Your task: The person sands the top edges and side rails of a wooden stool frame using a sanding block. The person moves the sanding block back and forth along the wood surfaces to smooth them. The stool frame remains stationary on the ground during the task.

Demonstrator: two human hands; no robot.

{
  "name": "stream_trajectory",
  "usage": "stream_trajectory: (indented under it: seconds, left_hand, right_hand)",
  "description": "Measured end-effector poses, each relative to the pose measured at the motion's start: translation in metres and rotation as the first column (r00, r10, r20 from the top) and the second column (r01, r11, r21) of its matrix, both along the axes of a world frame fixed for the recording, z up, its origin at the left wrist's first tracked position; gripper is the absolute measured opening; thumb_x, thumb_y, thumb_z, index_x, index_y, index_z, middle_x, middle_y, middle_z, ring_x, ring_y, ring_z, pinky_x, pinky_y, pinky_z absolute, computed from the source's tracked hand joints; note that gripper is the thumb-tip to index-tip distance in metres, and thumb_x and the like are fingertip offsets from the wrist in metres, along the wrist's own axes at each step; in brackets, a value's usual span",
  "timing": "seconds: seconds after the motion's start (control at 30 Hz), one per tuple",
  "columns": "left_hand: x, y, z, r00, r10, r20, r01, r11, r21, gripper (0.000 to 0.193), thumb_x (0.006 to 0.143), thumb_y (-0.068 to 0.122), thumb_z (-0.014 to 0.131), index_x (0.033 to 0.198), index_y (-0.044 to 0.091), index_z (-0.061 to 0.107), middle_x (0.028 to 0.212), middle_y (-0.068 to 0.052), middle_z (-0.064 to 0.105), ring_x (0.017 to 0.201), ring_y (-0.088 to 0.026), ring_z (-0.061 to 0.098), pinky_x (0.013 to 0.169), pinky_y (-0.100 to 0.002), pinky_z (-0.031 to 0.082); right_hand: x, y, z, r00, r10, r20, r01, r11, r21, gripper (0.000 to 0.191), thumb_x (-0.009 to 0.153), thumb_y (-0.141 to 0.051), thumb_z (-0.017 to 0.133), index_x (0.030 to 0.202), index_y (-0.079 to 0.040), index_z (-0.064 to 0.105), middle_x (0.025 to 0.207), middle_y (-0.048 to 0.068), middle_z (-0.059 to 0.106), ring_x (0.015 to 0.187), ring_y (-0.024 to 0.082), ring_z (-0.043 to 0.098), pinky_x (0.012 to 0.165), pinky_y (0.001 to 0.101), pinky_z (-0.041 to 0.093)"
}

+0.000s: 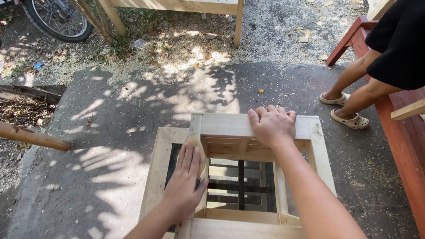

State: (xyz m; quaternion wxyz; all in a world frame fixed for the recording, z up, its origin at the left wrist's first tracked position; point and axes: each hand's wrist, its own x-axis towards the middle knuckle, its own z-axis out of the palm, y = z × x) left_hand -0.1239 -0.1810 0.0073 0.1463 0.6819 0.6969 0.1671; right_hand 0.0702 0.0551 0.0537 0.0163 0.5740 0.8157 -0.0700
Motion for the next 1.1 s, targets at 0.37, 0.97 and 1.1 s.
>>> stream_trajectory:
  seconds: [0.37, 0.97, 1.1]
  left_hand:
    - [-0.006, 0.036, 0.028, 0.998, 0.056, 0.0, -0.055, 0.992, -0.117, 0.075, 0.105, 0.042, 0.033, 0.16, 0.001, 0.004, 0.17, -0.021, -0.01, 0.156, -0.035, -0.005, 0.124, -0.041, 0.011]
    - [-0.015, 0.052, 0.017, 0.958, -0.011, -0.286, -0.001, 0.999, -0.042, 0.074, 0.106, 0.046, 0.025, 0.158, -0.004, 0.008, 0.167, -0.024, -0.001, 0.155, -0.036, -0.006, 0.123, -0.045, 0.0]
    - [-0.004, -0.036, 0.021, 0.976, -0.085, -0.203, 0.075, 0.996, -0.054, 0.074, 0.107, 0.045, 0.029, 0.154, -0.009, 0.01, 0.167, -0.025, 0.0, 0.156, -0.036, -0.004, 0.124, -0.044, 0.004]
  right_hand:
    - [0.004, 0.002, 0.004, 0.999, 0.036, 0.014, -0.036, 0.999, -0.006, 0.055, 0.103, -0.059, 0.027, 0.128, -0.029, 0.067, 0.122, 0.004, 0.066, 0.121, 0.025, 0.056, 0.104, 0.0452, 0.033]
    - [0.005, 0.001, 0.003, 0.998, 0.054, -0.011, -0.054, 0.999, -0.006, 0.053, 0.104, -0.057, 0.028, 0.124, -0.029, 0.069, 0.121, 0.003, 0.066, 0.119, 0.025, 0.057, 0.106, 0.0469, 0.032]
    - [0.002, 0.0, 0.004, 0.999, 0.045, -0.008, -0.045, 0.999, -0.005, 0.052, 0.103, -0.056, 0.029, 0.123, -0.031, 0.069, 0.12, 0.003, 0.066, 0.12, 0.025, 0.056, 0.108, 0.0464, 0.031]
